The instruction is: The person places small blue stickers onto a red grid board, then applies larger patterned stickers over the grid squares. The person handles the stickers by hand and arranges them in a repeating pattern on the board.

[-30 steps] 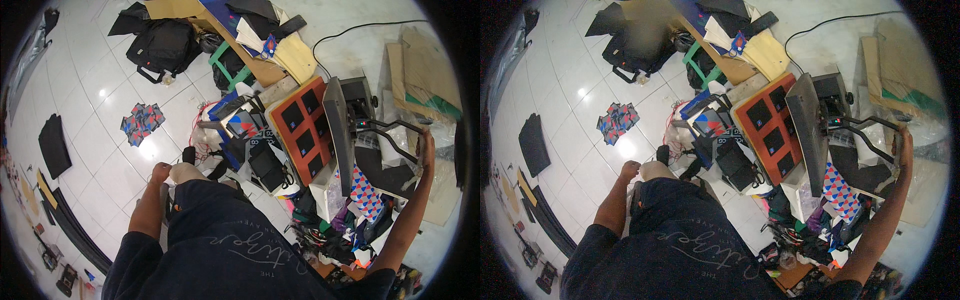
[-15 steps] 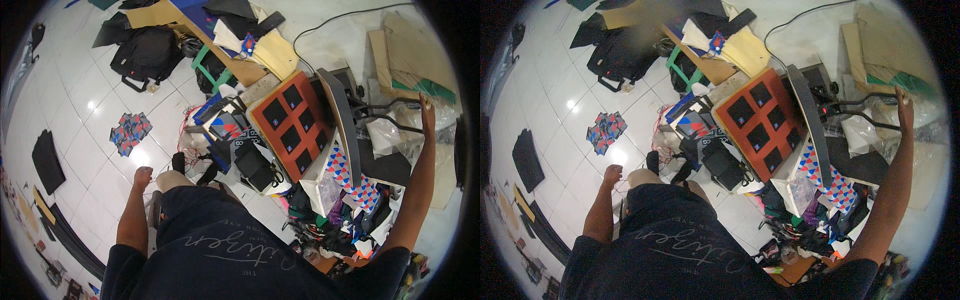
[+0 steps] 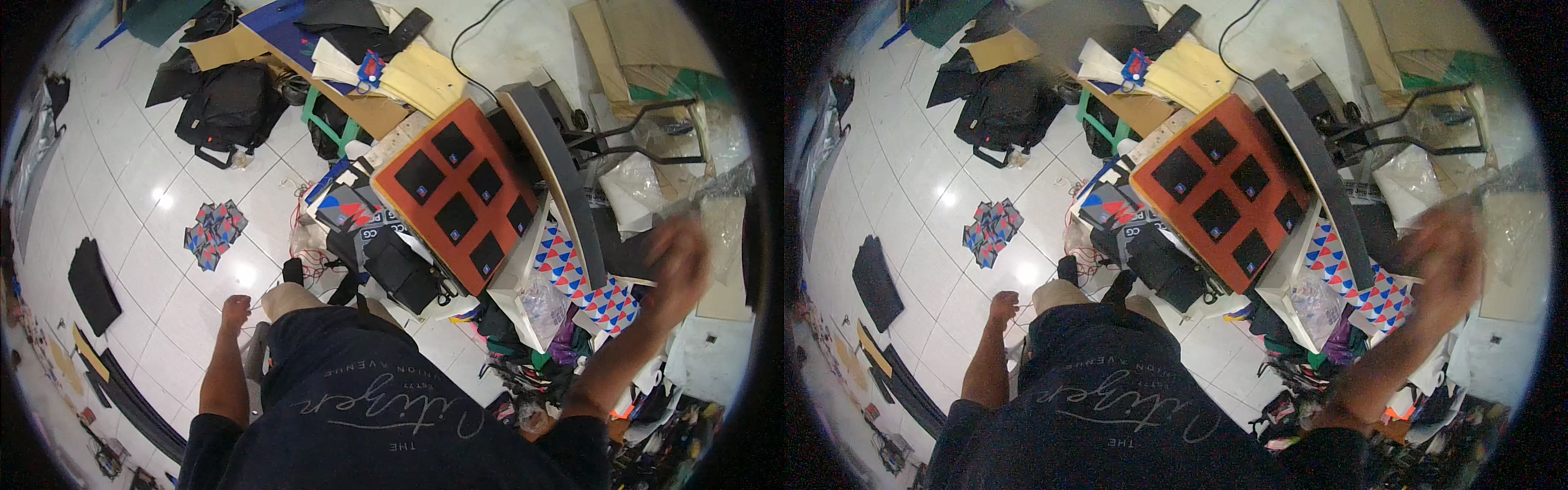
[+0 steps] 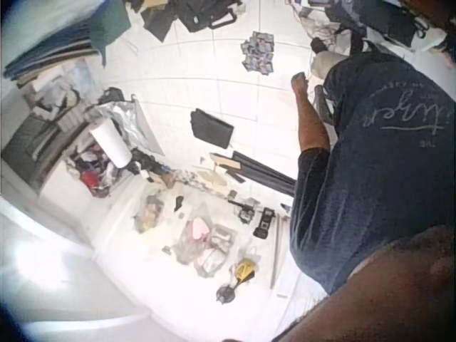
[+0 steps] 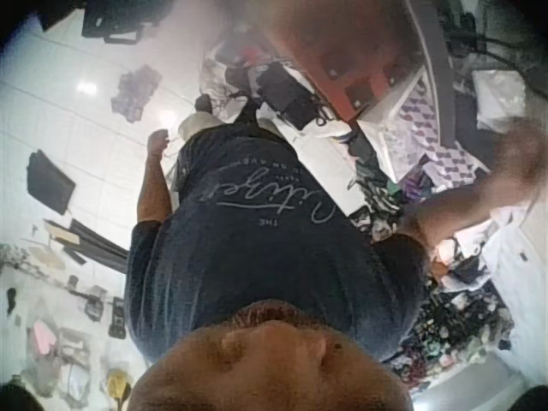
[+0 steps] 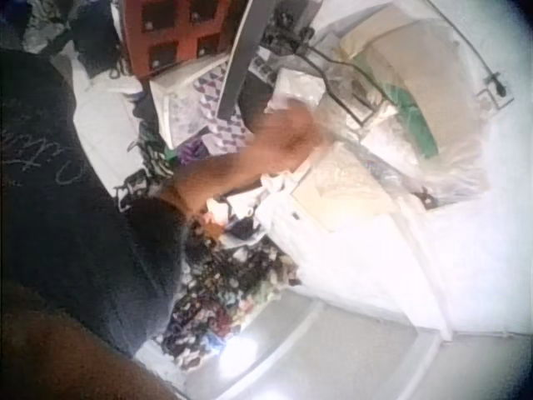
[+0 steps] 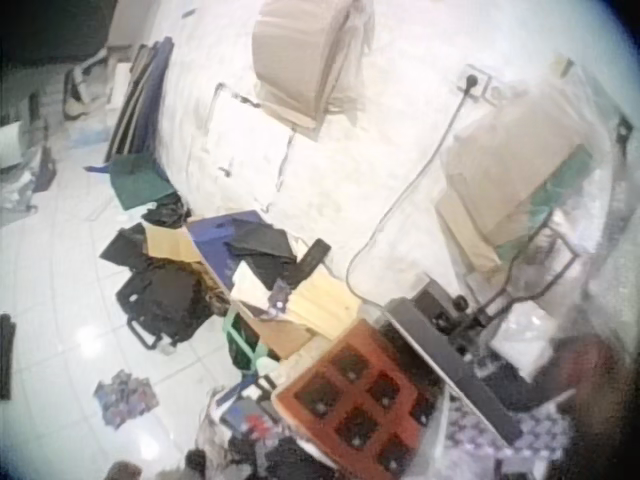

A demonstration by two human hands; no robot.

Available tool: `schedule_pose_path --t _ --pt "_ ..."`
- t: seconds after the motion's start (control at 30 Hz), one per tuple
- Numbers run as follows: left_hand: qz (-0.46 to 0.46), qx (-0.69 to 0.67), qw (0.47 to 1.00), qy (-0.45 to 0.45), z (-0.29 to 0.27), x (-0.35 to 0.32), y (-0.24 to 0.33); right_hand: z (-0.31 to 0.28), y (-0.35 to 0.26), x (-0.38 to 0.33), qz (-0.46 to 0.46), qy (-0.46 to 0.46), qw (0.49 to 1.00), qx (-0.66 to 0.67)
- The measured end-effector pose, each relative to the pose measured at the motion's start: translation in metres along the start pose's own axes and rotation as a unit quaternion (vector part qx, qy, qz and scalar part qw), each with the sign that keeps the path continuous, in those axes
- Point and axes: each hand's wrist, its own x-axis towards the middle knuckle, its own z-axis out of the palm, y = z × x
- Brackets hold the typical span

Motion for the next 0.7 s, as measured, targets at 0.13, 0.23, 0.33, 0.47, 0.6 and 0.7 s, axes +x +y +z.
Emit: schedule_pose_path --t 0.13,0.23,0.33,0.47,0.6,0.7 --pt "0.001 -0.007 1.0 -0.009 0.036 -0.023 0.001 0.14 -0.001 -0.154 0.094 -0.403 0.868 0.274" --pt "0.004 0.036 0.999 -0.023 0.072 -0.052 0.026 0.22 0.138 -0.225 0.282 -0.16 0.921 0.215" --pt "0.017 0.02 0.999 -0.032 0.082 -0.074 0.026 0.255 0.265 -0.239 0.333 -0.076 0.937 0.076" --pt "0.019 0.064 0.998 0.012 0.061 -0.083 -0.007 0.291 0.327 -0.223 0.283 -0.104 0.951 -0.066" --pt "-0.021 0.007 0.999 0.029 0.053 -0.09 -0.016 0.306 0.393 -0.23 0.248 -0.097 0.958 -0.111" --pt "-0.06 -0.029 0.997 0.039 0.042 -0.117 -0.015 0.322 0.375 -0.232 0.269 -0.094 0.957 -0.059"
